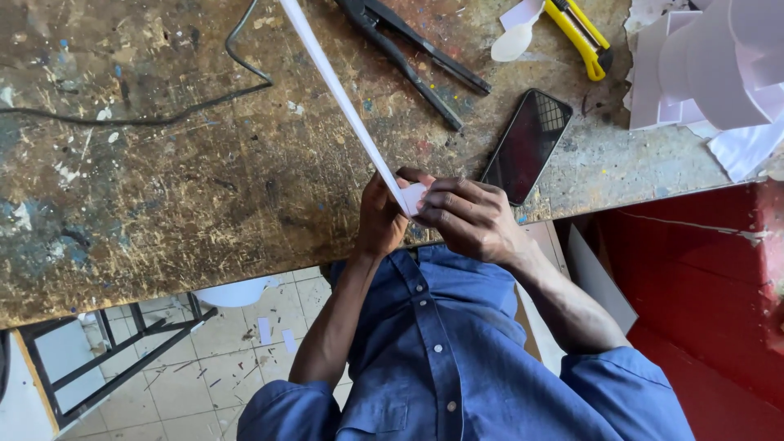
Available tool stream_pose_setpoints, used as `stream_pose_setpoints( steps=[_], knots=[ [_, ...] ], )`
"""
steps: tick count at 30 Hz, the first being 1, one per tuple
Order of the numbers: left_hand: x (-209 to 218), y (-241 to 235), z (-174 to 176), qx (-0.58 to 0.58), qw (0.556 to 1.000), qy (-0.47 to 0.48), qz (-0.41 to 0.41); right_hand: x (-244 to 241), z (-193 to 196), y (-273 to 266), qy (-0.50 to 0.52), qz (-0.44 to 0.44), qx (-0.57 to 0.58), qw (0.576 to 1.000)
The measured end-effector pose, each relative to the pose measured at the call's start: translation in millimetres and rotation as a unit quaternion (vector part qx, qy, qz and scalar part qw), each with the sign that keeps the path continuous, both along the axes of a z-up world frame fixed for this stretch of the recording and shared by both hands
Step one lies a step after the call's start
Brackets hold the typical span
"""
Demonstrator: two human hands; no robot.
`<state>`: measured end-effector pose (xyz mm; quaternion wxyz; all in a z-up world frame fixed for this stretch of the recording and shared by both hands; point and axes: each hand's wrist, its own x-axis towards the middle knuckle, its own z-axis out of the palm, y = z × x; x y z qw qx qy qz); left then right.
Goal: The person uses a hair straightener to heat a plastic strip to make it flexible, then bends it and glues it to a sign component.
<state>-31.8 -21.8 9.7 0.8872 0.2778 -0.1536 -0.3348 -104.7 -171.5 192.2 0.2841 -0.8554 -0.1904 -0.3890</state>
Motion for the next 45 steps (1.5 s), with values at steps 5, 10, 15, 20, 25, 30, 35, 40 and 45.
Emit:
stream_pose_setpoints(
  steps=[5, 10, 15, 20, 25, 30, 35, 40, 45],
  knots=[
    [-4.3, 7.6, 3.2, -0.008, 0.999, 0.027, -0.026, -2.1, -1.2, 0.1, -0.006, 0.016, 0.009, 1.000],
    [-6.4, 13.9, -20.7, -0.012, 0.999, 0.025, -0.027, -3.6, -7.9, 2.9, 0.001, 0.031, 0.013, 0.999],
    [-9.7, 16.8, 1.7, -0.012, 0.999, 0.035, -0.029, -4.8, -13.7, 2.9, 0.007, 0.034, 0.006, 0.999],
    [-10.5, 18.0, -3.2, 0.026, 0.999, 0.024, -0.008, -4.3, -11.4, 5.0, 0.009, 0.036, 0.006, 0.999],
    [-13.0, 19.8, -0.7, 0.030, 0.999, 0.028, -0.011, -7.6, -17.0, 5.9, 0.009, 0.032, 0.000, 0.999],
    [-10.7, 17.5, 10.5, 0.022, 0.999, 0.037, -0.020, -10.4, -18.4, 8.2, 0.011, 0.031, -0.004, 0.999],
    [-11.5, 14.3, 38.6, -0.011, 0.995, 0.055, -0.081, -10.6, -16.0, 12.1, -0.004, 0.030, -0.015, 0.999],
    [-20.2, 21.4, 57.8, -0.038, 0.975, 0.141, -0.168, -11.3, -26.9, 14.9, -0.023, 0.023, -0.003, 0.999],
    [-26.2, 21.4, 74.6, -0.118, 0.929, 0.268, -0.228, -9.6, -23.5, 17.1, -0.036, 0.019, -0.001, 0.999]
  ],
)
